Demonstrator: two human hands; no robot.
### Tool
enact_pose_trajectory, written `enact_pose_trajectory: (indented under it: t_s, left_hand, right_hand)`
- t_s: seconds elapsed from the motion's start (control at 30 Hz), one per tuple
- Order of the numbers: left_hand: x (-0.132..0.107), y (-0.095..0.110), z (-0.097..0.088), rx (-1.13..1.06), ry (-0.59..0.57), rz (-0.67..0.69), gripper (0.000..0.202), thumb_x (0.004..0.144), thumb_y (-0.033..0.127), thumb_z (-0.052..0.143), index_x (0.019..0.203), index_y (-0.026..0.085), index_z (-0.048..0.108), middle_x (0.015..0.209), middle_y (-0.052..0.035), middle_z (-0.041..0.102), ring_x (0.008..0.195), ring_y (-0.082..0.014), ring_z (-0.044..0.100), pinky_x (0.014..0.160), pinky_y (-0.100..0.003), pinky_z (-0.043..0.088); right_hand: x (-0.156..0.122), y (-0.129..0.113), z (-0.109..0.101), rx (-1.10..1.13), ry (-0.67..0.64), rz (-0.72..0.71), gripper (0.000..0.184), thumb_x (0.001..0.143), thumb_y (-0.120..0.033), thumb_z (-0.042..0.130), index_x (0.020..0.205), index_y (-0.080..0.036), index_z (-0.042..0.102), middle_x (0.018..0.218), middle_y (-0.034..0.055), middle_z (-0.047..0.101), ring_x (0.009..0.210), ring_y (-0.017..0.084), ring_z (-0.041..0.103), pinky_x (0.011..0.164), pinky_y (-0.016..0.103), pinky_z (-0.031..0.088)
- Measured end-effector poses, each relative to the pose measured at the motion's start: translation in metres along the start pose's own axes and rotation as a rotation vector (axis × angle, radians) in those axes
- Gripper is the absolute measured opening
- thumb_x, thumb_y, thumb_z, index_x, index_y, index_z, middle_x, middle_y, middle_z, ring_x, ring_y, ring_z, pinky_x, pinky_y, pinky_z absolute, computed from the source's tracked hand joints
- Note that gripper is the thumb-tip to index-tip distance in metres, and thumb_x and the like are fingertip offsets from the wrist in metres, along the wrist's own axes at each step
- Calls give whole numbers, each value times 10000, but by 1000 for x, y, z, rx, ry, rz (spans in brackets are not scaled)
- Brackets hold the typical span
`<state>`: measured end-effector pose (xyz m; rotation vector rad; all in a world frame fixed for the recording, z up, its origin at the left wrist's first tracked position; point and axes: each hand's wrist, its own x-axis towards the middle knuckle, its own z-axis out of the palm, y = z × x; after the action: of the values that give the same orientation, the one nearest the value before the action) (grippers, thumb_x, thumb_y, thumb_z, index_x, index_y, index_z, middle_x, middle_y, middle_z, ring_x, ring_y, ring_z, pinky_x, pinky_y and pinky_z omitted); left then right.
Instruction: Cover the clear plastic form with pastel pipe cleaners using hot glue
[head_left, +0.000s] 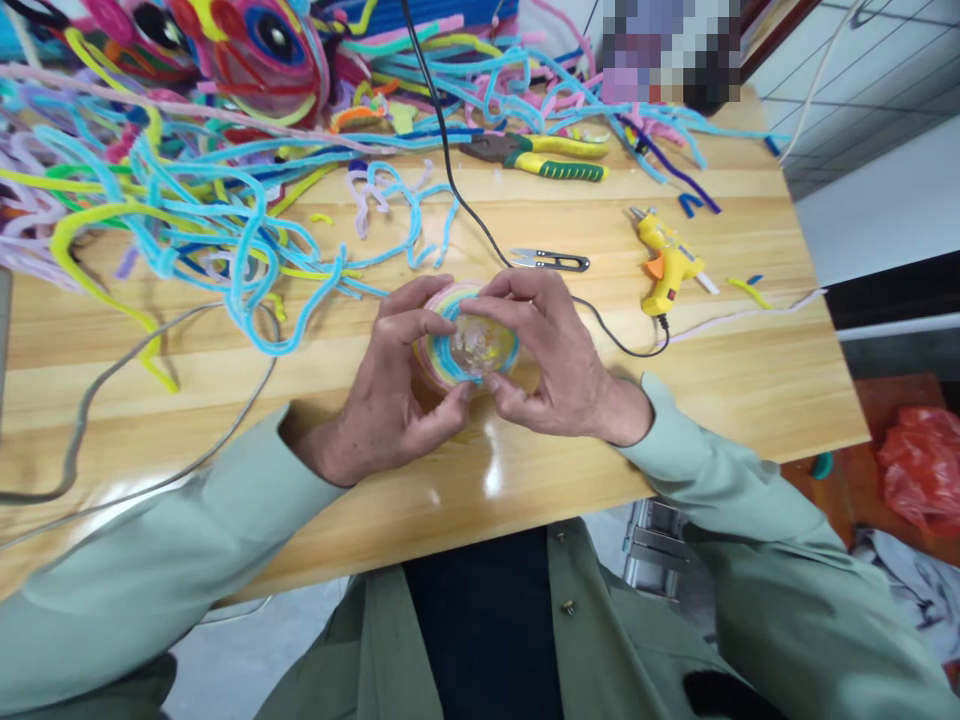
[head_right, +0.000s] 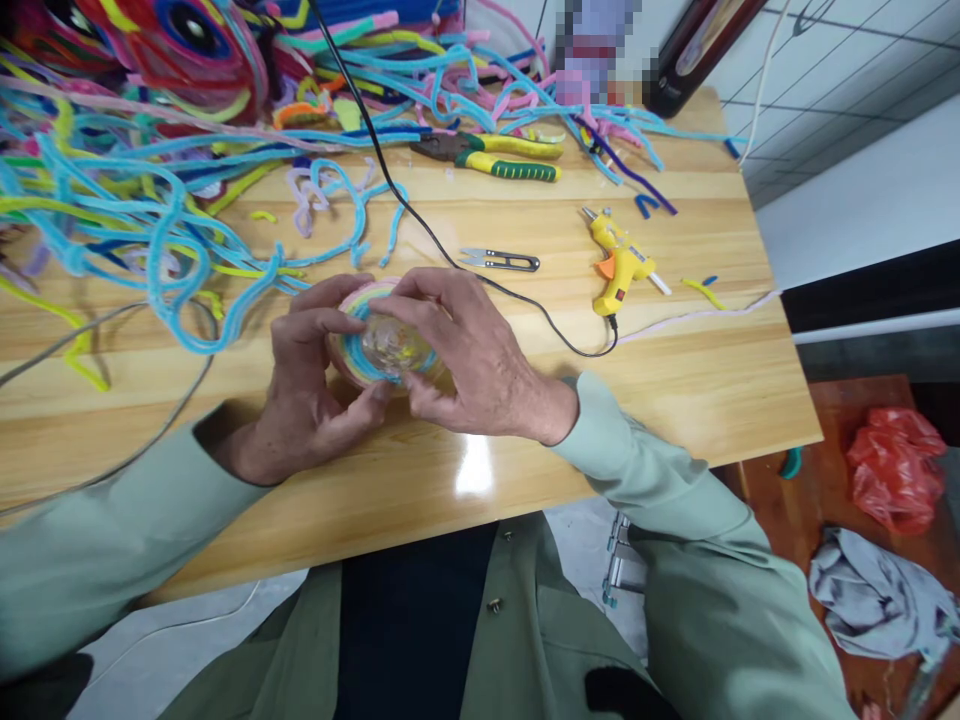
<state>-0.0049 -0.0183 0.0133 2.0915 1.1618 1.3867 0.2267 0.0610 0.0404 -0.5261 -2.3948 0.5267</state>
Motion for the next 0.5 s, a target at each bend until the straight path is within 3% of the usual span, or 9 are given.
enact_pose_trajectory:
  t_s: [0.1,0.27,0.37,0.5]
  left_hand:
    - [0,4,2,-20,20,-43,455,1094,523,699,1459,380,469,1630,-115,522,1602,-366,532,1296,-712,533]
    - [-1,4,3,3,14,-27,445,1101,492,670,1472,384,449,1638,-97,515,1581,-352,540,1278,-709,552]
    - [-2,2,4,-7,27,4,520,1069,496,727,1489,355,454,1629,-134,512,1572,-364,537,1260,-727,551]
    - [-2,6,5,-23,23,-71,462,1115,553,673,1485,392,449,1623,-118,506,1588,-363,531,1276,-739,535]
  right_hand:
    - [0,-2,-1,-27,-58,91,726,918,-428,732,1592,-422,463,1481,74,610,1419,374,650,1220,663,546]
    - [3,-1,-2,-4,16,-54,662,979,-430,623,1614,-362,448,1464,96,617,1379,337,655,1152,617,589]
    - [4,1,0,10,40,-76,601,1020,-452,569,1603,-342,479,1439,95,616,1371,311,650,1148,588,596]
    - [3,0,1,32,61,-76,628,1001,-450,605,1611,-351,494,1448,96,608,1378,333,651,1164,620,583]
